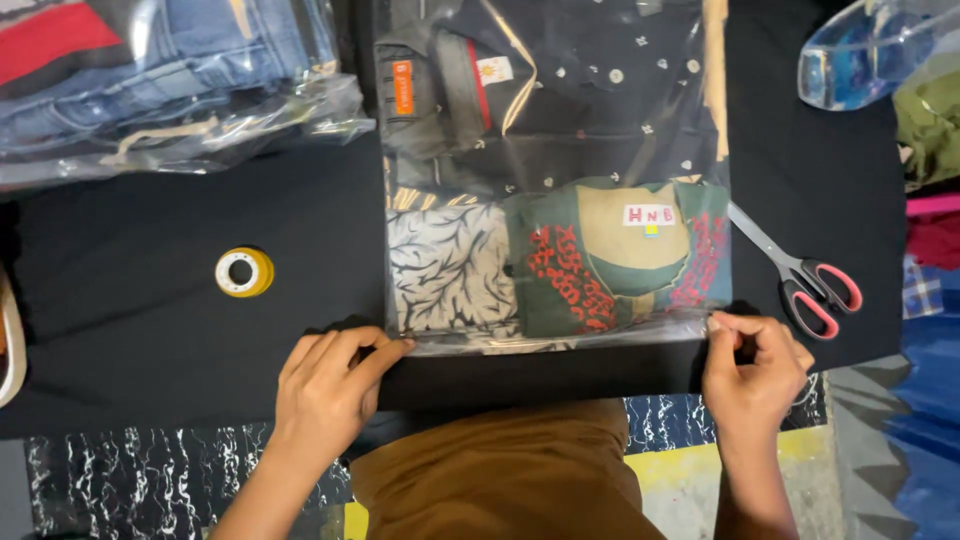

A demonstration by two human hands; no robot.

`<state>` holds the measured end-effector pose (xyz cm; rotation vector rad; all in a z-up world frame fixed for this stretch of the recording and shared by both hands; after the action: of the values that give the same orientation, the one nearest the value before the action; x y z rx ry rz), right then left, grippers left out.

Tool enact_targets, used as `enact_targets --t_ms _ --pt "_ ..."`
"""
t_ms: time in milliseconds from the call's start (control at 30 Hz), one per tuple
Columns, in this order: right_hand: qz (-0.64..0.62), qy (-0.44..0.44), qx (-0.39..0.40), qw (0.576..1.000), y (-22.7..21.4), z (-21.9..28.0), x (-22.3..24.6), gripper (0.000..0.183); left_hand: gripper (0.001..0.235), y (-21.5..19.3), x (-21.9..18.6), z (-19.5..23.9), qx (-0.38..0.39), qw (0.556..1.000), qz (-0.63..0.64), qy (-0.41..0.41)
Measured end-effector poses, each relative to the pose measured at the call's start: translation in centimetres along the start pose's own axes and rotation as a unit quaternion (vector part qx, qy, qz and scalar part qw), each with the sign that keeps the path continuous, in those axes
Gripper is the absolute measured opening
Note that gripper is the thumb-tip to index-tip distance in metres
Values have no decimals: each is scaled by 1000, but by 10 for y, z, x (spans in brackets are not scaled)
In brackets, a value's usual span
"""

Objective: The person seals a transparent plastic bag containing folded clothes using yellow tape. They apply tape to the edges of the bag, smooth it down, and use scissors to cut the tape as needed.

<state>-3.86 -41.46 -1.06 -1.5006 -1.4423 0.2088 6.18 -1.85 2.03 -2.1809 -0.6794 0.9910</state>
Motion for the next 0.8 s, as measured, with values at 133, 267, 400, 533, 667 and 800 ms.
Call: enact_targets --t_ms 133,267,400,533,667,800 --pt "22 -25 13 999 -3 1 4 5 38 -1 3 2 27 1000 -6 -6" --pt "61 -75 28 995 -2 2 2 10 43 -2 2 1 40 999 5 7" --pt "103 -121 32 987 -3 6 3 9 38 -4 -1 1 20 1000 7 15" --pt "107 -128 51 985 -6 6 6 11 38 -5 -3 -1 19 1000 19 3" --pt "93 -119 47 987 -4 3 1 10 13 -7 -5 -5 -22 999 1 -31" --pt "89 -99 45 990 1 1 -9 11 10 -7 -5 -8 -32 996 -1 -84"
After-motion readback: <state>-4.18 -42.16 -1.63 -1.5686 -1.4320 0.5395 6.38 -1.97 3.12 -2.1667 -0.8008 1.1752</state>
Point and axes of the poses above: each hand's wrist, its own z-axis away from the middle knuckle, its own y-axis out of the palm, x = y × z, the point moved 6 cm from there along -z, towards the middle knuckle, and after that the axes turned 15 degrees about -x, right-handed, at the moved point
